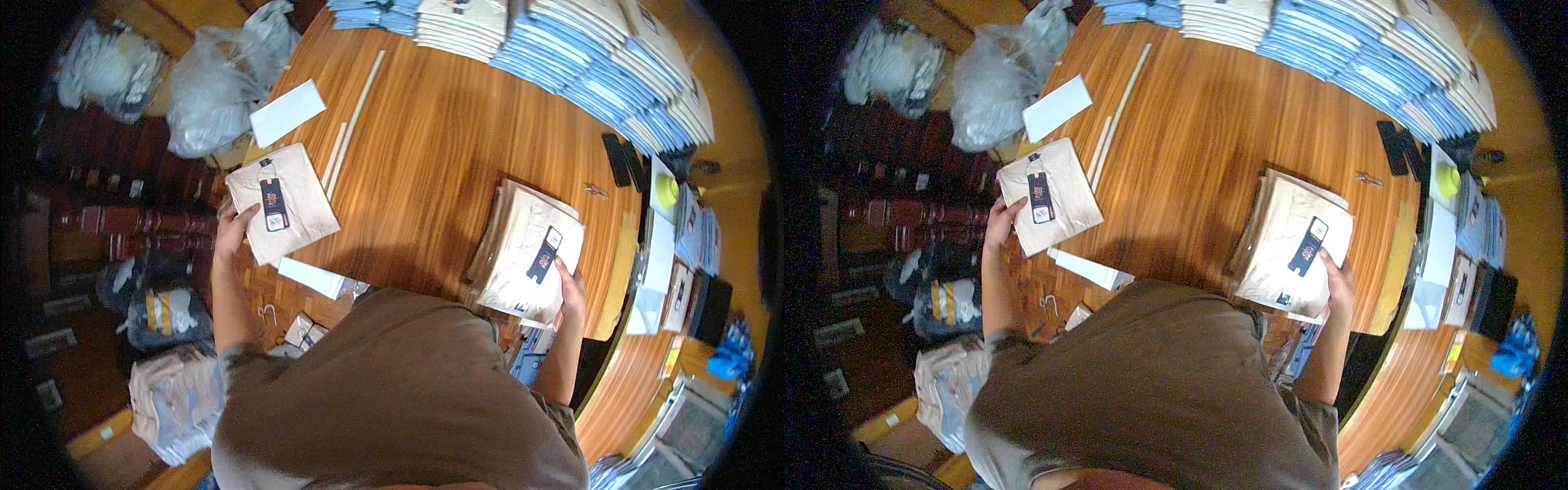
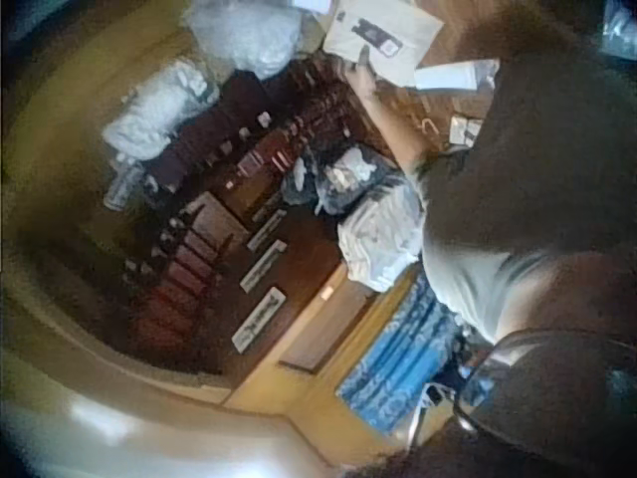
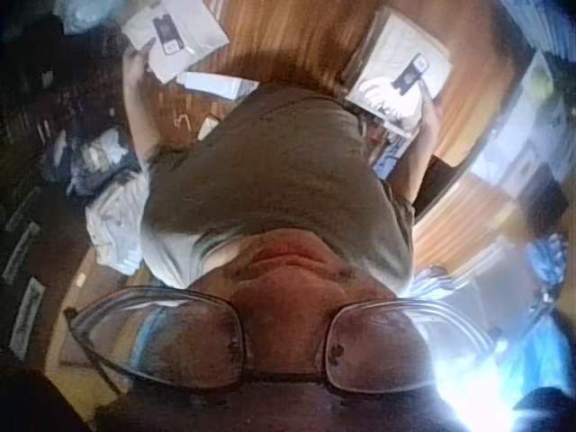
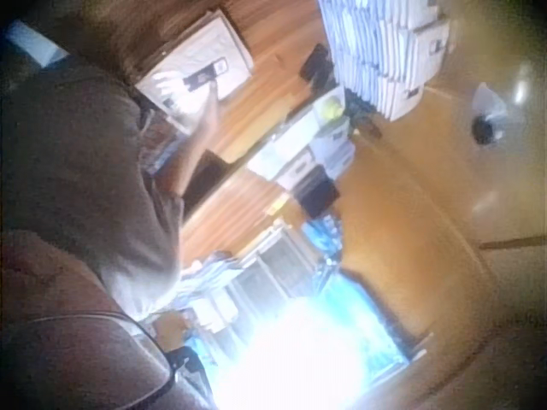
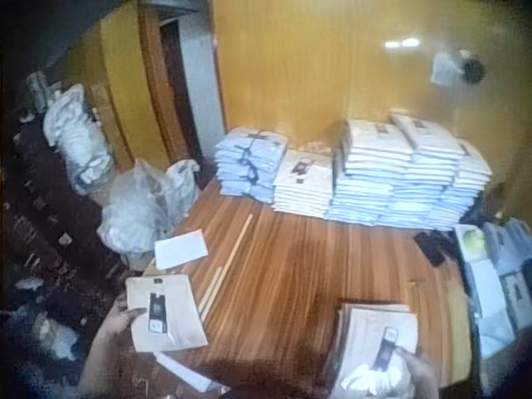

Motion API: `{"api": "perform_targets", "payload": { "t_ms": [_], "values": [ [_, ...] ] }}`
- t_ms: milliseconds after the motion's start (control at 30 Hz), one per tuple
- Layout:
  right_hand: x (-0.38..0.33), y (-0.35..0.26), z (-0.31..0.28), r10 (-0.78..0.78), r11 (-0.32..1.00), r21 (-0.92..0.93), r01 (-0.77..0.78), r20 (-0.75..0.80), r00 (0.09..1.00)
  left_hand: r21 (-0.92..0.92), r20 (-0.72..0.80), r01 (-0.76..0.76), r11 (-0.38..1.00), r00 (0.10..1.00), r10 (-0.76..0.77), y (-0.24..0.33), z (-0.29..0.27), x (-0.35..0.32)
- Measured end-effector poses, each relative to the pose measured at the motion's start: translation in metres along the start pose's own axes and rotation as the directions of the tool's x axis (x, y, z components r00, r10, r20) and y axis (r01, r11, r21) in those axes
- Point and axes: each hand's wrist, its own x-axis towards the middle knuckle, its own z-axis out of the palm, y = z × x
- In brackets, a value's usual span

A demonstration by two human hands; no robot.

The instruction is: The person bundles multiple packaged shirts together using a black strap, tightening and securing the strap by hand before placing the bundle aside and arranging other individual packaged shirts on a wooden table.

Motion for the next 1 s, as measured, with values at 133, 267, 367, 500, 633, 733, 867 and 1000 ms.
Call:
{"api": "perform_targets", "payload": {
  "t_ms": [133,267,367,500,633,733,867,1000],
  "values": [
    [0.004,-0.002,0.002,-0.071,0.997,-0.004,0.071,0.026,0.997,-0.243,0.103,-0.086,0.966,0.988,0.114,0.084,0.095,-0.041],
    [-0.010,-0.021,0.014,-0.068,0.996,0.063,0.062,0.105,0.992,-0.533,0.231,-0.039,0.845,0.954,0.190,0.164,0.199,-0.108],
    [-0.021,-0.032,0.023,-0.047,0.993,0.113,0.041,0.049,0.998,-0.592,0.394,0.096,0.800,0.901,0.183,0.151,0.291,-0.127],
    [0.026,0.024,-0.008,-0.072,0.939,0.345,0.003,0.189,0.979,-0.238,0.601,0.068,0.969,0.794,0.092,0.111,0.403,-0.153],
    [-0.002,-0.019,-0.001,-0.104,0.847,0.521,-0.109,0.362,0.926,0.190,0.500,-0.374,0.908,0.832,0.238,0.050,0.434,-0.146],
    [-0.001,-0.022,-0.001,-0.147,0.932,0.363,0.012,0.346,0.927,-0.034,0.649,0.363,0.931,0.717,-0.256,0.064,0.447,-0.140],
    [0.006,-0.026,0.003,0.029,0.969,0.225,-0.099,0.294,0.955,0.013,0.753,0.360,0.933,0.610,-0.246,0.090,0.460,-0.145],
    [-0.028,-0.047,0.013,-0.084,0.970,0.244,0.022,0.248,0.965,-0.133,0.698,0.277,0.952,0.708,-0.109,0.081,0.437,-0.155]
  ]
}}
